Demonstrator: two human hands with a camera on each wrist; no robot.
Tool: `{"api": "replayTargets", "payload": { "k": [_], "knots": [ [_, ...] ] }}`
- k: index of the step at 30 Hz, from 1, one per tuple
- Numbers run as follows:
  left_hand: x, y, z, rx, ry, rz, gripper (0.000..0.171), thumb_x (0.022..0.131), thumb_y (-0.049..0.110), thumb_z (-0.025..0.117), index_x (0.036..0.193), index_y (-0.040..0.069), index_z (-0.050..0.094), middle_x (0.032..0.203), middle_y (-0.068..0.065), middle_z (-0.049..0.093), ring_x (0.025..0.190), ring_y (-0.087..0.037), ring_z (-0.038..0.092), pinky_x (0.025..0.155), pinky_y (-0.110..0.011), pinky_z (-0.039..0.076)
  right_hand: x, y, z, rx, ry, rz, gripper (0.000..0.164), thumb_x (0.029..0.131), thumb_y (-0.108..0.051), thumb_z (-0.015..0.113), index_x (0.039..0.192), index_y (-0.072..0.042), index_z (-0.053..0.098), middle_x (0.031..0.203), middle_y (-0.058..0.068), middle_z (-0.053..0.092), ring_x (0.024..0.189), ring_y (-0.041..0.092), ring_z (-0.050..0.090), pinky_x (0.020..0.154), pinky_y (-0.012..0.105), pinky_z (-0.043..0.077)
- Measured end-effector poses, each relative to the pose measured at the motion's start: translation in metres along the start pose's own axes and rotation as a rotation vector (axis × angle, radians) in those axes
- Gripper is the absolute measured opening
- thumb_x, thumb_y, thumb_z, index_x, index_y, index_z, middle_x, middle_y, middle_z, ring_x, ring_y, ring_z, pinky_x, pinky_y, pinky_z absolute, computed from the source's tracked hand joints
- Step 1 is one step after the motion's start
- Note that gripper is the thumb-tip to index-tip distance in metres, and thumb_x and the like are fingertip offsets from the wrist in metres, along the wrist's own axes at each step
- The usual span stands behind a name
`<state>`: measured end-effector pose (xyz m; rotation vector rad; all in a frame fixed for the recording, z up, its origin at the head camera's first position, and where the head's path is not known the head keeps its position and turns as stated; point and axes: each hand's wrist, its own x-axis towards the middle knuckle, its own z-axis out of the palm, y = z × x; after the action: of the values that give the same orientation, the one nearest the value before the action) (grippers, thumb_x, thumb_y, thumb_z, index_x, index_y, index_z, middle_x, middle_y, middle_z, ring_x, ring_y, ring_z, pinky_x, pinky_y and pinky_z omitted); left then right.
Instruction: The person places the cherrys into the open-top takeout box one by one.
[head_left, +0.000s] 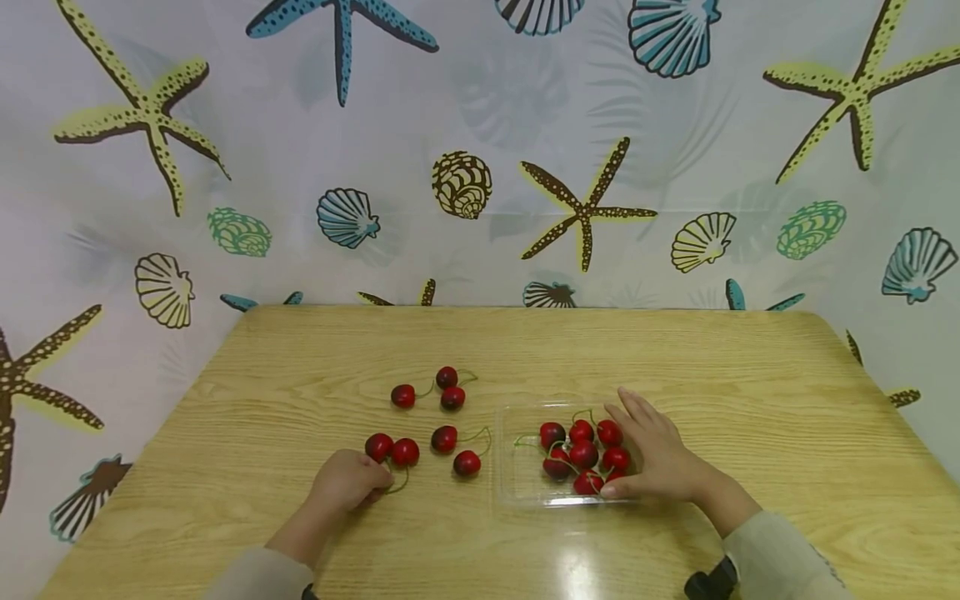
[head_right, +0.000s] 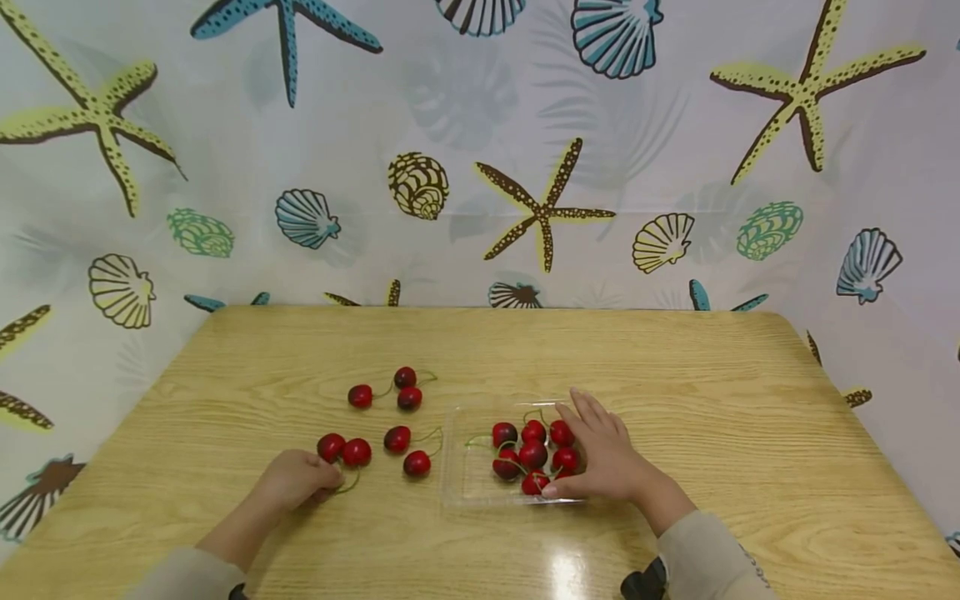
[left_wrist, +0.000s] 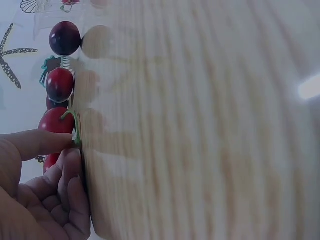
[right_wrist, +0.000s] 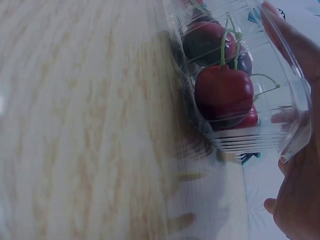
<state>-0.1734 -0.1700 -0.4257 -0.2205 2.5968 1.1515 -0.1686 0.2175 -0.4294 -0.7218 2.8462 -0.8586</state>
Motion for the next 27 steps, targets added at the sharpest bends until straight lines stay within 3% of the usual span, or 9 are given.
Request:
{"api": "replayTargets", "payload": {
  "k": [7, 12, 21, 27],
  "knots": [
    [-0.001, -0.006, -0.003, -0.168, -0.002, -0.009, 0.014, 0.074, 0.004, 0.058, 0.078, -0.008, 0.063, 0.064, -0.005, 0.058, 0.057, -0.014, 0.055, 0.055, -0.026, 0.048, 0.0, -0.001, -0.001, 0.002, 0.005, -0.009, 0.101, 0.061, -0.052, 0.069, 0.134, 0.0, 0.023, 0.141, 0.019, 0.006, 0.126, 0.036, 0.001, 0.091, 0.063, 0.006],
    [-0.002, -0.009, -0.007, -0.275, -0.024, -0.023, 0.016, 0.08, 0.003, 0.054, 0.085, -0.011, 0.06, 0.066, -0.007, 0.06, 0.06, -0.014, 0.058, 0.057, -0.025, 0.05, 0.0, 0.0, 0.0, -0.017, 0.018, -0.018, 0.101, 0.061, -0.054, 0.068, 0.133, 0.001, 0.024, 0.14, 0.021, 0.007, 0.126, 0.037, 0.003, 0.091, 0.063, 0.008],
    [-0.008, 0.001, -0.016, -0.353, -0.018, -0.012, 0.016, 0.085, 0.001, 0.05, 0.091, -0.013, 0.056, 0.079, -0.011, 0.061, 0.068, -0.018, 0.06, 0.061, -0.027, 0.05, 0.0, 0.0, 0.0, -0.022, 0.03, -0.028, 0.1, 0.061, -0.053, 0.068, 0.133, 0.002, 0.025, 0.139, 0.022, 0.009, 0.126, 0.037, 0.004, 0.09, 0.064, 0.009],
    [-0.011, 0.008, -0.019, -0.347, -0.032, 0.041, 0.018, 0.086, 0.004, 0.049, 0.093, -0.011, 0.056, 0.083, -0.013, 0.061, 0.074, -0.02, 0.06, 0.065, -0.029, 0.05, 0.001, -0.001, 0.0, -0.02, 0.031, -0.025, 0.1, 0.061, -0.053, 0.068, 0.133, 0.002, 0.025, 0.139, 0.023, 0.009, 0.126, 0.038, 0.004, 0.09, 0.064, 0.009]
  ]
}}
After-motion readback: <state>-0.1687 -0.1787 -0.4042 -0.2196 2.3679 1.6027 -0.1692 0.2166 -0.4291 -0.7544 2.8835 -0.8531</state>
